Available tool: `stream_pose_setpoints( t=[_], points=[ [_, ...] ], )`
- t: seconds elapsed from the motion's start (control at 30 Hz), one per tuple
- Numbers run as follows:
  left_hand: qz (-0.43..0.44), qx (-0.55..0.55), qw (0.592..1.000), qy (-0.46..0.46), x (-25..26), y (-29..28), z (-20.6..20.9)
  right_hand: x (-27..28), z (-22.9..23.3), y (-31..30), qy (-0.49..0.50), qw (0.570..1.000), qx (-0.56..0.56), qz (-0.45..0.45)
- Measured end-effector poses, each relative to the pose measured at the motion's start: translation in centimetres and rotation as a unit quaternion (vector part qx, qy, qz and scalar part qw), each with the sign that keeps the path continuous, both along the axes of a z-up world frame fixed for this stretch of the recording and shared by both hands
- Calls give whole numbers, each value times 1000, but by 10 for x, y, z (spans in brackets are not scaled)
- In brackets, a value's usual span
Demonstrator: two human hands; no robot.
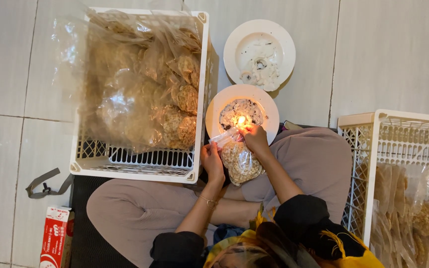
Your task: The person seals small plastic bags containing snacks by applying heat from a candle flame.
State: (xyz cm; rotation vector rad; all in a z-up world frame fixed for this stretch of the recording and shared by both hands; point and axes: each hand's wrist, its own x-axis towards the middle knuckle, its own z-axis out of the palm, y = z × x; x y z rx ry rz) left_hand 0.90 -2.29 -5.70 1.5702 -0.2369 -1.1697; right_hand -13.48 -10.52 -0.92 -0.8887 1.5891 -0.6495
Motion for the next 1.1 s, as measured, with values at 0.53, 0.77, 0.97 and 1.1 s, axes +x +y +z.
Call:
stream_pose_setpoints(
  t=[0.53, 0.77, 0.97, 1.1],
  points=[
    [-26, 16, 999, -19, 2, -5, 3, -1, 21, -1, 60, 998, 10, 16],
    [-38, 4, 999, -14, 3, -5, 9, -4, -4, -2, 38, 999, -12, 18],
    [-41, 8, 999, 2, 4, -7, 6, -5, 2, -1, 32, 999, -15, 6],
    [-34, 6, 999, 31, 4, -9, 11, -4, 15, -3, 71, 997, -17, 21]
  ],
)
